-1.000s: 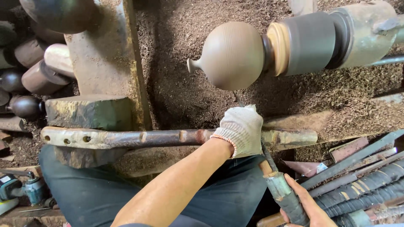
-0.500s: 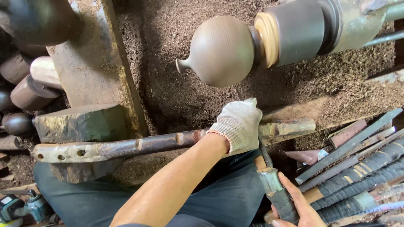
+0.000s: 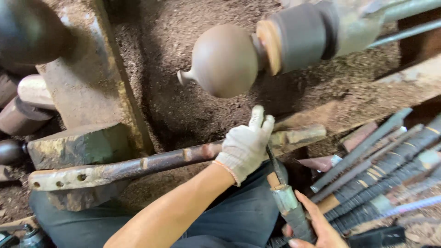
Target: The person sits at a lathe holding a rotating clay pot against a flat metal file, shaping and smoothing the pot's surface. They briefly stop the lathe to reposition the pot, then resume filing, and finally remove the finished pot from the lathe.
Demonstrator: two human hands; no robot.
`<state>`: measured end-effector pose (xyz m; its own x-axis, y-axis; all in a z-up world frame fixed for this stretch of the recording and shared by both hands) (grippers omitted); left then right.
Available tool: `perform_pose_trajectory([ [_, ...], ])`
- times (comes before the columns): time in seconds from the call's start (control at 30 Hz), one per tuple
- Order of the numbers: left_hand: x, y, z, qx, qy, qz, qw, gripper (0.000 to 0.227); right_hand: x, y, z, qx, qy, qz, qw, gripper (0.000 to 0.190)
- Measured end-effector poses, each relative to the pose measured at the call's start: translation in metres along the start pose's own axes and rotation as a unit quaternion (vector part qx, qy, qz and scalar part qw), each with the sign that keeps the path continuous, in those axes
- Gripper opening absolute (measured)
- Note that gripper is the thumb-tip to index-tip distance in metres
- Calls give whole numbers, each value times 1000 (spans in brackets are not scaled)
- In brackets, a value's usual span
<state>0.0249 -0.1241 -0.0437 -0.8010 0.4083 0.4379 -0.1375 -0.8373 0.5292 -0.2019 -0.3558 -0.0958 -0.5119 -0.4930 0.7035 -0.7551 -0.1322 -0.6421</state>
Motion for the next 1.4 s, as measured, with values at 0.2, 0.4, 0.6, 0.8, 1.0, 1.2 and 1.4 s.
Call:
perform_pose_trajectory([
  [0.2, -30, 8, -5, -18, -34, 28, 999, 46, 32, -65, 68, 39, -53, -109, 992, 112],
  [0.4, -55, 19, 19, 48, -34, 94, 994, 34, 8, -158, 81, 158, -26, -277, 948, 109],
  [0.6, -51, 12, 26, 93, -81, 207, 971, 32, -10, -126, 131, 180, -97, -275, 939, 105],
  [0.8, -52, 10, 20, 88, -65, 199, 974, 32, -12, -73, 164, 157, -114, -278, 941, 108],
  [1.0, -54, 11, 18, 79, -74, 165, 980, 36, -1, -26, 173, 174, -86, -205, 959, 113],
  [1.2, -55, 12, 17, 69, -42, 120, 990, 37, -4, -32, 149, 225, -28, -177, 958, 111],
  [1.4, -55, 15, 22, 63, -36, 96, 993, 46, 6, 0, 153, 266, -12, -169, 949, 111],
])
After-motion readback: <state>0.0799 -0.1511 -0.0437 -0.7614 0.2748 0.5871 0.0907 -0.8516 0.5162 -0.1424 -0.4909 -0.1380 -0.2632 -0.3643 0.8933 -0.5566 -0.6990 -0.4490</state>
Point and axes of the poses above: each hand's wrist, its own x-axis away from the middle knuckle, its own z-axis out of the back of the hand, y = z × x, the point moved 6 cm from there along -x, towards the middle knuckle, and after that the axes turned 2 degrees about -z, right-handed, at the moved point
